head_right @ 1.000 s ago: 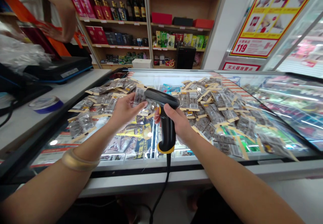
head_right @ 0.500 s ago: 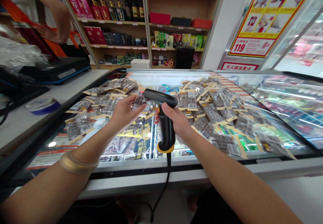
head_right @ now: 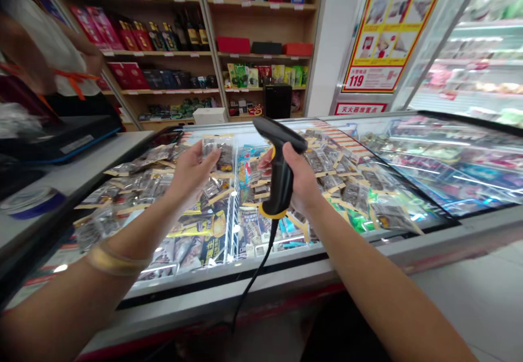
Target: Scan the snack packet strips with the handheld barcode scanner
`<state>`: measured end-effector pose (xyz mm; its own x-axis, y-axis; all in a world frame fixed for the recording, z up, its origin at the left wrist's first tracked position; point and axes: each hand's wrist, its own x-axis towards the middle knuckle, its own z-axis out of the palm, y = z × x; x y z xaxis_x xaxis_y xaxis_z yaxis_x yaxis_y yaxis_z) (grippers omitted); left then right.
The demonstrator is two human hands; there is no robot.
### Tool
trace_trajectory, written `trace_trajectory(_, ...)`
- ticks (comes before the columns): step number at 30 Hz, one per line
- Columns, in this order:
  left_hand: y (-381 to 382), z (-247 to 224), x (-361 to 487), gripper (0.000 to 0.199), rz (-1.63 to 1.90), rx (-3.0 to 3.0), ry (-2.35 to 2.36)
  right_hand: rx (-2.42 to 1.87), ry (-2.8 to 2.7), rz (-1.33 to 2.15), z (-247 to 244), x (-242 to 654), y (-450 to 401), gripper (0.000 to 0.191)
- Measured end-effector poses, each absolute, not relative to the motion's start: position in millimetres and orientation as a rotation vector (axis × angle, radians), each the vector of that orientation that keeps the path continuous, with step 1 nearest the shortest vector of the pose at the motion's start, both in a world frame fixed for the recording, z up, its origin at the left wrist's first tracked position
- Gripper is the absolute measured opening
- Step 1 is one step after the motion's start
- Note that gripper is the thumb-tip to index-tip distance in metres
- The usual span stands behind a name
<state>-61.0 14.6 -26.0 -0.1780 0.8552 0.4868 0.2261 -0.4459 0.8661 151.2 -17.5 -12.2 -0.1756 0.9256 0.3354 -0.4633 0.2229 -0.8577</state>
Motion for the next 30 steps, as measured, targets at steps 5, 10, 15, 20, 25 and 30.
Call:
trace_trajectory(5, 48.3, -5.3, 11.3, 0.034, 1.566, 1.665, 1.274, -0.650, -0.999, 1.201, -8.3, 216.8, 4.5, 0.048)
trace_trajectory(10, 54.2, -10.0, 53.0, 0.072, 1.093, 1.987, 1.674, -0.786, -0.798, 1.276, -18.8, 250.7, 16.5, 0.045)
trace_trajectory(15, 43.5, -25.7, 58.6, 0.062, 0.789, 2.358, 1.784, -0.799, -0.699, 1.334, -31.0, 250.6, 19.8, 0.043)
trace_trajectory(20, 40.0, -23.4, 41.6, 0.069, 0.963, 2.292, 1.786, -0.791, -0.745, 1.312, -28.2, 252.2, 17.2, 0.045)
trace_trajectory(25, 28.1, -27.1, -18.4, 0.063, 1.200, 2.269, 1.794, -0.719, -0.819, 1.286, -19.7, 244.3, 9.5, 0.045)
trace_trajectory(30, 10.9, -30.8, -92.0, 0.057, 1.260, 2.168, 2.016, -0.653, -0.928, 1.346, -10.3, 202.2, 0.3, 0.048)
